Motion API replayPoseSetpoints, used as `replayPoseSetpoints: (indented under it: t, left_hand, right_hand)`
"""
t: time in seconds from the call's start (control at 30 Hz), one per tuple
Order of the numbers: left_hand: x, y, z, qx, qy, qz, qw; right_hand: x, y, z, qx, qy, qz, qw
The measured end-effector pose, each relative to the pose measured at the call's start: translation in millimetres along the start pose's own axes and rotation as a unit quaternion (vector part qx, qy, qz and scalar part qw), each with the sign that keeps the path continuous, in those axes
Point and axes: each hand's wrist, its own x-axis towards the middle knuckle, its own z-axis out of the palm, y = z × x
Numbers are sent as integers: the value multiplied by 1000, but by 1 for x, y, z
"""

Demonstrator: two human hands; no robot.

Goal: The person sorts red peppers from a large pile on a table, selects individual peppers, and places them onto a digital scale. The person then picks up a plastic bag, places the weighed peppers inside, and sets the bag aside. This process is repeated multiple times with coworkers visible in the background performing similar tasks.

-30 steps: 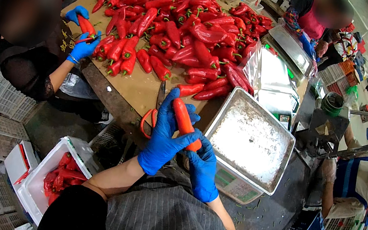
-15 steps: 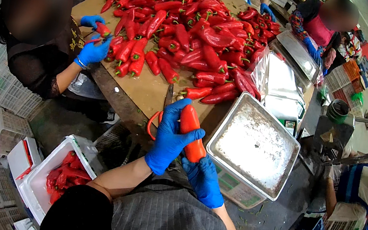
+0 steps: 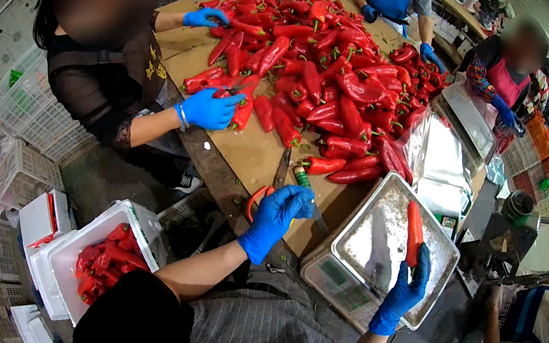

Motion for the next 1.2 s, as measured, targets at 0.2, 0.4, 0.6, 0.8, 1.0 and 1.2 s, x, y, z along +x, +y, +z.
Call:
replayPoseSetpoints:
  t: [0.2,0.4,0.6,0.8,1.0,1.2]
  left_hand:
    - [7,-24,0,7,-42,-13,999]
    - [18,-32,-6,58,-47,-19,997]
    - [71,-52,-35,271,61,86,957]
    - [145,-76,-90,514,156,134,833]
    - [180,-88,-92,665,147,62,730]
    - [187,-93,-104,683,132,66,716]
  right_hand:
    - [-24,29,-14,-131,-31,-5,991]
    - [-17,-7,-15,-142,19,-43,989]
    - [-14,-15,-19,-135,32,-37,990]
    - [-17,-14,-13,-126,21,-48,991]
    - [-14,-25,-7,-103,25,-53,993]
    - [-18,-24,-11,-129,18,-56,990]
